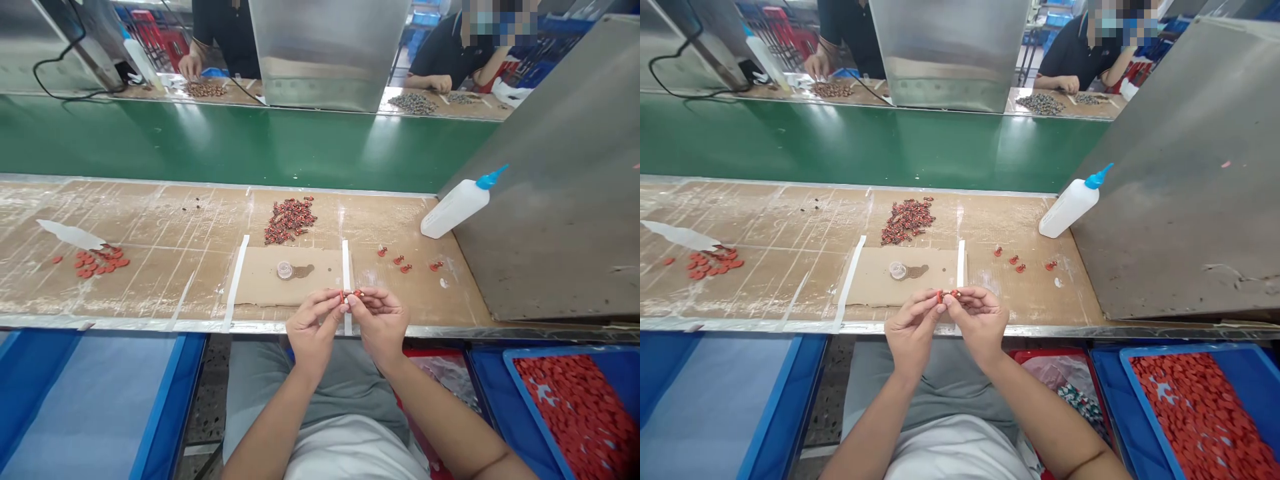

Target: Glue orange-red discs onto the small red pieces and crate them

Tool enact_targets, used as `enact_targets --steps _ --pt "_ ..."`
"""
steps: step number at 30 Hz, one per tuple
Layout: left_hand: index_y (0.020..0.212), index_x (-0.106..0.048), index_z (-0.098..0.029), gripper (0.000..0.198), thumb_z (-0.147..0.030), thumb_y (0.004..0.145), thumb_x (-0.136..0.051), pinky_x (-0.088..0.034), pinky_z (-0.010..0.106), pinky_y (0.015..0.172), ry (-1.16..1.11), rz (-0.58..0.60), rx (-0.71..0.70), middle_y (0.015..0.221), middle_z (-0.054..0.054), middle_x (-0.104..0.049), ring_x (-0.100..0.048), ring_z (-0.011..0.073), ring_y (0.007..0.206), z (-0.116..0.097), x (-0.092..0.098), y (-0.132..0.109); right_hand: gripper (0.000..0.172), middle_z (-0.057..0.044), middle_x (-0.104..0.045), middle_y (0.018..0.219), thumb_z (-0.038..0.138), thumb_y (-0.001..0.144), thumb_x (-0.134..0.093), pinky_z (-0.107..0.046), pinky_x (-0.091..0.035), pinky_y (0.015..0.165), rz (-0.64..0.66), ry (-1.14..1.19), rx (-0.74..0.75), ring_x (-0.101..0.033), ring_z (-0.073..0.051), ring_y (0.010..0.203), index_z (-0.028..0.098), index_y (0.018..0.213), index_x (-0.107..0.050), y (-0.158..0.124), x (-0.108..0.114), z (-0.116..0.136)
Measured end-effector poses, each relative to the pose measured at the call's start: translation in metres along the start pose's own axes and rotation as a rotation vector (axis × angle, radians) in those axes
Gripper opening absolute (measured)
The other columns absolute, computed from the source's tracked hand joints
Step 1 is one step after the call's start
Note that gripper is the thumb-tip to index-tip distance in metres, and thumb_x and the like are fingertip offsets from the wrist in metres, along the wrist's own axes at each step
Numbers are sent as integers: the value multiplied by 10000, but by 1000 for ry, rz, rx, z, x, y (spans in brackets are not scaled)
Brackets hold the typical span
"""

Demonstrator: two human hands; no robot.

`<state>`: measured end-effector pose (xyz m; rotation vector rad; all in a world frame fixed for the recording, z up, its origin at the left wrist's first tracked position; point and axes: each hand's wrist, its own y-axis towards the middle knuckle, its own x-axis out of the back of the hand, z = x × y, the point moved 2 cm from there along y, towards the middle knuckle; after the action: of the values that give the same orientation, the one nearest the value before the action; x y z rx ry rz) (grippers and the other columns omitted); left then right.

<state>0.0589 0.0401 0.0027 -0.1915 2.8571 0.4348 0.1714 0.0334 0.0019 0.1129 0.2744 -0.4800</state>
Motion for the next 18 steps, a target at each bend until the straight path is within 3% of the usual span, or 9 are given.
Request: enact_targets --steps 6,10,13,16,18 --pt "1043 -720 -262 322 -158 739 -743 -463 430 1005 -28 93 95 1172 83 -672 -604 238 1127 4 -5 -3 254 -31 -751 792 264 700 -787 -263 -594 635 -65 -99 94 -720 -164 687 207 898 -639 16 15 -3" --pt "1064 -712 -240 273 -197 795 -694 -494 368 950 -45 94 165 1169 95 -658 -610 224 1104 -6 5 0 360 -50 -748 831 331 721 -759 -321 -586 696 -45 -478 230 -716 -188 733 201 1027 -620 52 37 -3" --pt "1072 -707 -247 247 -201 837 -646 -515 360 909 -167 100 131 1054 73 -694 -660 193 970 -36 19 8 385 -57 -749 861 381 767 -696 -349 -573 735 12 -876 350 -714 -205 766 201 1098 -615 82 57 -8" --pt "1072 -713 -255 251 -315 838 -643 -545 391 839 -264 154 -78 933 67 -714 -664 214 892 -83 31 17 346 -53 -750 899 394 811 -628 -364 -556 798 57 -1132 436 -711 -222 853 204 1100 -620 104 71 -17" --pt "1042 -723 -336 241 -401 826 -639 -569 372 736 -269 191 -152 824 37 -713 -657 203 789 -114 35 19 335 -60 -749 933 390 828 -599 -366 -550 807 83 -1214 452 -708 -230 880 197 1101 -617 113 75 -23"
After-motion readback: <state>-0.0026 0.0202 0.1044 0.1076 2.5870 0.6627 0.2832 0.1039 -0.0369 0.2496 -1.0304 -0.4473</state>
